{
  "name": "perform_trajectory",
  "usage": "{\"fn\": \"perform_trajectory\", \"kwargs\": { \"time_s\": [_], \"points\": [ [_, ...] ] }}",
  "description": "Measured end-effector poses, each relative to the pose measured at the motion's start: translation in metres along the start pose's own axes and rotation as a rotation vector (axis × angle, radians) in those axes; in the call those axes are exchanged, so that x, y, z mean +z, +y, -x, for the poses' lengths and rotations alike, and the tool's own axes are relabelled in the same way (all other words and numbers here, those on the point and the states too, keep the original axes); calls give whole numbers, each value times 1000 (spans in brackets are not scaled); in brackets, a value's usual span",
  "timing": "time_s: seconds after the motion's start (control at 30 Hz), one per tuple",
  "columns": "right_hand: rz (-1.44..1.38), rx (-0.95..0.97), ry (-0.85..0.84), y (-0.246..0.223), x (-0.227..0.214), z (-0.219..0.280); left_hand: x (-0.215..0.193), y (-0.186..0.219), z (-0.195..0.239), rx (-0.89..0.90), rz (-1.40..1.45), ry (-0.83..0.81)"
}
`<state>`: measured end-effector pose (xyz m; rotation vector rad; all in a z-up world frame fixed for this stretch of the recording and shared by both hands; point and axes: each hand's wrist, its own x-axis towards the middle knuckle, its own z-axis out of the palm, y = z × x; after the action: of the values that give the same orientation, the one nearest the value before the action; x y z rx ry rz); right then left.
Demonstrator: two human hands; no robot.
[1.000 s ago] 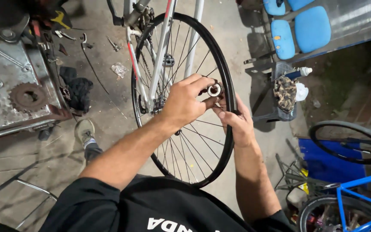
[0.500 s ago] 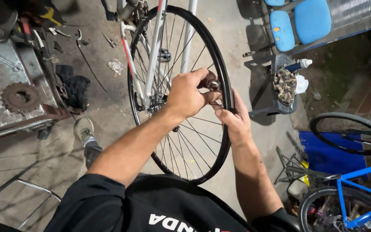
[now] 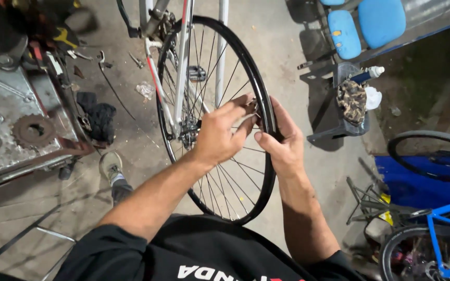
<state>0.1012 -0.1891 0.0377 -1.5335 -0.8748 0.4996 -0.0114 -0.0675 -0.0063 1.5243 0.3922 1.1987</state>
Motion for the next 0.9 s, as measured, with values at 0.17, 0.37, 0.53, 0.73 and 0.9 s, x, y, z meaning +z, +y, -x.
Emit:
{"fn": "perform_trajectory", "kwargs": {
  "time_s": [0.17, 0.37, 0.53, 0.73, 0.9],
  "points": [
    [-276, 0, -161, 4, 3, -13, 10, -28, -11, -44, -14, -14],
    [-84, 47, -72, 3, -3, -2, 8, -34, -24, 1, -51, -88],
    [265, 96, 49, -21, 1, 11, 14, -33, -18, 101, -230, -66],
    [-190, 53, -126, -3, -1, 7, -16, -10, -17, -24, 183, -209],
    [-258, 77, -224, 7, -7, 3, 4, -19, -12, -55, 135, -96]
  ]
}}
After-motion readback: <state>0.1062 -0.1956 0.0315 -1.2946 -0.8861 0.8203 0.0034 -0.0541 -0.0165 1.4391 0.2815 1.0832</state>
